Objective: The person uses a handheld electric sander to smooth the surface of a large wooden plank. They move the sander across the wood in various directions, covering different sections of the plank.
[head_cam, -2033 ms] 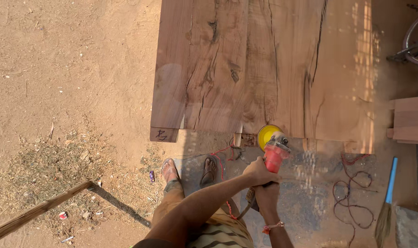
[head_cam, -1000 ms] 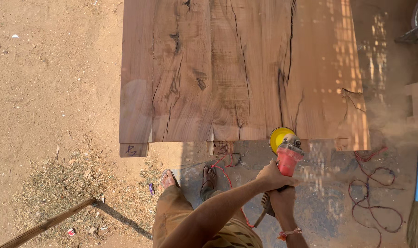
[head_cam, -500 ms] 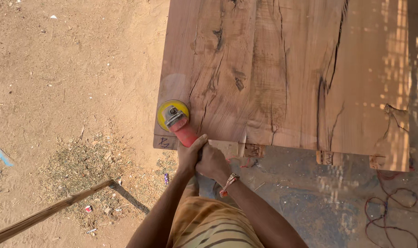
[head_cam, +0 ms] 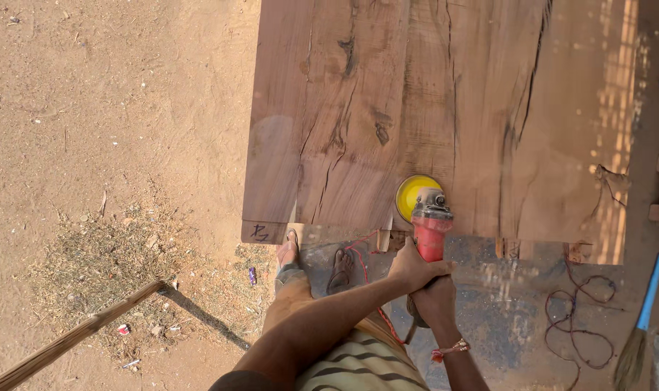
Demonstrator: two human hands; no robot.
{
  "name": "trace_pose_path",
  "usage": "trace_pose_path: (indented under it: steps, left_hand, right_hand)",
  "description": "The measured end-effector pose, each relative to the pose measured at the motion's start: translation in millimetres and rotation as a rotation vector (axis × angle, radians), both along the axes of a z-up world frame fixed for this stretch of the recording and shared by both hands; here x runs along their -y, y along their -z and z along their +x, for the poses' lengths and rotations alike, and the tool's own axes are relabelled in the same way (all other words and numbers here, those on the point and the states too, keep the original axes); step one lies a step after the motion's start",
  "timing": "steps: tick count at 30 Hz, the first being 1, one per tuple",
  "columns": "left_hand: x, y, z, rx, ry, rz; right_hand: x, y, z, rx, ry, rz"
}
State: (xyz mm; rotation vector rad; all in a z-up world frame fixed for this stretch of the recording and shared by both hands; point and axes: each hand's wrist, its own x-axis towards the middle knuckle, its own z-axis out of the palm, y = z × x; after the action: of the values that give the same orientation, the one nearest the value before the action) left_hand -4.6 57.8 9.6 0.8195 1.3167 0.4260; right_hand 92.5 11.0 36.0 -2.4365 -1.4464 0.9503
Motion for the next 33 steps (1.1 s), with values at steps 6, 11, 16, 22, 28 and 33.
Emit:
trace_pose_path:
  steps: [6, 11, 16, 22, 28, 33]
  left_hand:
    - [-19, 26, 59, -0.016, 0.333, 0.112]
    - [-25, 22, 16, -0.053, 0.282, 0.159]
    - [-13, -5, -126, -0.081, -0.314, 0.073]
    - [-53, -13, -225, 0.049, -0.746, 0.192]
    - [-57, -11, -169, 0.082, -0.451, 0.161]
    - [-63, -6, -107, 0.043, -0.183, 0.102]
  right_hand:
    - [24, 48, 48, -0.315, 0.383, 0.238]
    - [15, 43, 4, -0.314, 0.283, 0.211]
    - [-31, 13, -116, -0.196, -0.189, 0.058]
    - [-101, 13, -215, -0.261, -0.515, -0.028]
    - [-83, 3, -162, -0.127, -0.253, -0.052]
    - [-70, -3, -103, -0.126, -0.058, 0.136]
